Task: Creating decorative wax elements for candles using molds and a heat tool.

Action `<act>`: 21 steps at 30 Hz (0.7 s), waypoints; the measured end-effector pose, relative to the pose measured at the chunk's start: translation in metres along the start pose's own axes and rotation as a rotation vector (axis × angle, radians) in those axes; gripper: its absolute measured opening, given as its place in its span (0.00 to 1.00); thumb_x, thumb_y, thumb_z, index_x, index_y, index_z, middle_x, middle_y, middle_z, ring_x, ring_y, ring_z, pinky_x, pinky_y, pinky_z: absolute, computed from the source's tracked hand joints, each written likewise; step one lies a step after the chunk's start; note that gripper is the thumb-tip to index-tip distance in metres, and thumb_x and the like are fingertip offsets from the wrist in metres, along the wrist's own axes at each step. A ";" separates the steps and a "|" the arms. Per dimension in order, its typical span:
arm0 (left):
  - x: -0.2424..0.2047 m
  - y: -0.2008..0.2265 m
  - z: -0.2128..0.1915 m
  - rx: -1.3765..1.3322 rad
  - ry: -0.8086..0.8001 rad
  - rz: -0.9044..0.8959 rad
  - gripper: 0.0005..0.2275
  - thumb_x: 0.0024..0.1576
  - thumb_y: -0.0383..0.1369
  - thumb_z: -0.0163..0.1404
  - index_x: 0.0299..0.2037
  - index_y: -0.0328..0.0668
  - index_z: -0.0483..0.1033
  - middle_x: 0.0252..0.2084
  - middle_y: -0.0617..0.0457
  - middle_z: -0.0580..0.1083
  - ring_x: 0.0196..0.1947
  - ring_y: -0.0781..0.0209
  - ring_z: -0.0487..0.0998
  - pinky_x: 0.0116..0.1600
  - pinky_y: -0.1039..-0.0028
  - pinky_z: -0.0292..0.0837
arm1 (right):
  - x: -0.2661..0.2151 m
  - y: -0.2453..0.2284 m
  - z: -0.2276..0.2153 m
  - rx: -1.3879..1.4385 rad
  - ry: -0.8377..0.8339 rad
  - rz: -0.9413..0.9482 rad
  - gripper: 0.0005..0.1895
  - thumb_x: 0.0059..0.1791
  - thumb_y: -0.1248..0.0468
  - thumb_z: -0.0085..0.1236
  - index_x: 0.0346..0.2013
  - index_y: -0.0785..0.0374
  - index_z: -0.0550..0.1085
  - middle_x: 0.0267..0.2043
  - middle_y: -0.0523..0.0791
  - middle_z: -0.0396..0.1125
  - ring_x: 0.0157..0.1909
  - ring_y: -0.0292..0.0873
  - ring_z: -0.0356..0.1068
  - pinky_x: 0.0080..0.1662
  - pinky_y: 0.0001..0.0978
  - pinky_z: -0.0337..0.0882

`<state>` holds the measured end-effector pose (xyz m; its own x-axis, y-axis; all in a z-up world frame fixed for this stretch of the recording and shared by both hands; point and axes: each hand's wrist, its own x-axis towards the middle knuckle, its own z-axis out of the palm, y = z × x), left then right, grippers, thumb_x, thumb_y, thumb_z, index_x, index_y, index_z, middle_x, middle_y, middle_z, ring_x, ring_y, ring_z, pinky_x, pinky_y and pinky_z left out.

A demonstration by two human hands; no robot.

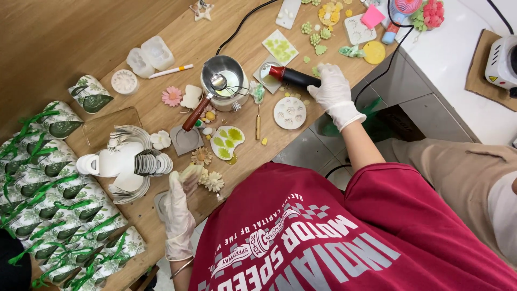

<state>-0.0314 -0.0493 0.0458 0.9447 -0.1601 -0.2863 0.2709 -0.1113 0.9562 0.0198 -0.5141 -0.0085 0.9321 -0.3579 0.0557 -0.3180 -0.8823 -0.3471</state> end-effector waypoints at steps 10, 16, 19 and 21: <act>0.006 0.009 0.024 -0.035 0.038 -0.134 0.31 0.67 0.52 0.32 0.59 0.27 0.72 0.57 0.40 0.77 0.60 0.53 0.76 0.68 0.67 0.65 | 0.033 0.015 0.054 -0.246 -0.136 -0.032 0.33 0.42 0.53 0.72 0.58 0.55 0.71 0.50 0.52 0.68 0.57 0.56 0.66 0.53 0.54 0.66; 0.018 0.009 0.042 -0.018 0.003 -0.143 0.28 0.68 0.49 0.31 0.58 0.27 0.73 0.56 0.40 0.78 0.59 0.53 0.78 0.67 0.67 0.67 | 0.034 0.023 0.024 -0.103 -0.047 -0.079 0.30 0.34 0.56 0.75 0.49 0.55 0.77 0.46 0.51 0.69 0.52 0.55 0.67 0.52 0.52 0.67; 0.021 0.005 0.049 -0.062 0.012 -0.207 0.27 0.68 0.48 0.32 0.58 0.27 0.73 0.56 0.40 0.77 0.59 0.53 0.77 0.67 0.66 0.67 | 0.029 0.037 -0.005 0.045 -0.004 -0.035 0.29 0.39 0.58 0.73 0.54 0.55 0.77 0.44 0.53 0.68 0.51 0.58 0.67 0.52 0.50 0.68; 0.023 0.004 0.053 -0.007 -0.016 -0.201 0.28 0.68 0.48 0.32 0.58 0.27 0.73 0.57 0.40 0.77 0.59 0.53 0.77 0.66 0.66 0.67 | 0.029 0.049 -0.025 0.144 0.125 0.006 0.26 0.41 0.60 0.71 0.53 0.58 0.77 0.44 0.54 0.69 0.50 0.58 0.68 0.52 0.49 0.68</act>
<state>-0.0182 -0.1051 0.0402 0.8685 -0.1515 -0.4719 0.4547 -0.1354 0.8803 0.0264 -0.5756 -0.0005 0.8985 -0.4065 0.1659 -0.2874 -0.8302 -0.4777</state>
